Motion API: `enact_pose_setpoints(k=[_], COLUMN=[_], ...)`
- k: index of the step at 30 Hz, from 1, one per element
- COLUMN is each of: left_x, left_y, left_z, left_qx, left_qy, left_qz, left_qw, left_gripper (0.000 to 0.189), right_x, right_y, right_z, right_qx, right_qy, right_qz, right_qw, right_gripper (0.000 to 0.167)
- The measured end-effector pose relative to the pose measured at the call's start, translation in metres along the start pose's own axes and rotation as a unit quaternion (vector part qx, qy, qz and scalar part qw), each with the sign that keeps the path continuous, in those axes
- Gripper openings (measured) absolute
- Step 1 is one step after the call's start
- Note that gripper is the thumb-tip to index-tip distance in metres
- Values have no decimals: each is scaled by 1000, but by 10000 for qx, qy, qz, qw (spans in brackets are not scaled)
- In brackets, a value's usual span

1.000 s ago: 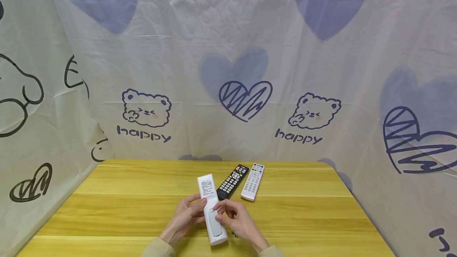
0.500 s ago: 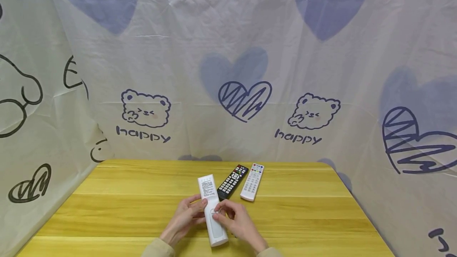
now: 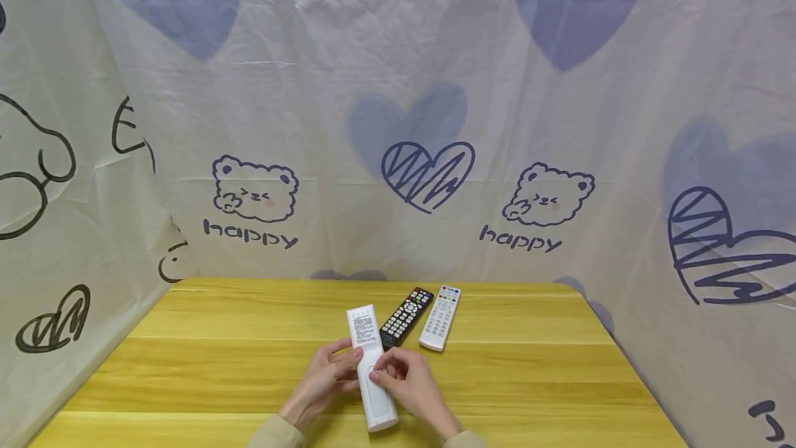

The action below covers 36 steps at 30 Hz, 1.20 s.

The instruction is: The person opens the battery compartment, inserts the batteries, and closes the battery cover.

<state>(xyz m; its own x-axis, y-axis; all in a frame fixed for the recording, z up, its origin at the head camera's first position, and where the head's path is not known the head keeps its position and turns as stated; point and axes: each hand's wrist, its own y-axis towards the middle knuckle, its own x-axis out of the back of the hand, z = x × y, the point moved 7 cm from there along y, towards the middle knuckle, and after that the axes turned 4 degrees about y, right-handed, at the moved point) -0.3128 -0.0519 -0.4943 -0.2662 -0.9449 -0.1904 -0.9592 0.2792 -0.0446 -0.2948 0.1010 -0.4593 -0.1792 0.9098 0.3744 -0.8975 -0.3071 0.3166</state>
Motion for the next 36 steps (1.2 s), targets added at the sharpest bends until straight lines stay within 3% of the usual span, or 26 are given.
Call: enact_pose_setpoints(k=[21,28,36], left_x=[-1,-2,-2], left_y=[0,0,0], left_z=[0,1,2], left_qx=[27,81,167], left_qy=[-43,-1,3], left_qz=[80,110,221], left_qw=[10000,9999,9996], left_gripper=[61,60,61], right_x=[0,1,9], right_y=[-1,-2,-5], right_z=[-4,-2,-6], right_qx=[-183,-113,-297], right_qy=[497,527,477], right_qz=[-62,91,146], right_qw=[9986,9985,9983], right_gripper=[14,16,18])
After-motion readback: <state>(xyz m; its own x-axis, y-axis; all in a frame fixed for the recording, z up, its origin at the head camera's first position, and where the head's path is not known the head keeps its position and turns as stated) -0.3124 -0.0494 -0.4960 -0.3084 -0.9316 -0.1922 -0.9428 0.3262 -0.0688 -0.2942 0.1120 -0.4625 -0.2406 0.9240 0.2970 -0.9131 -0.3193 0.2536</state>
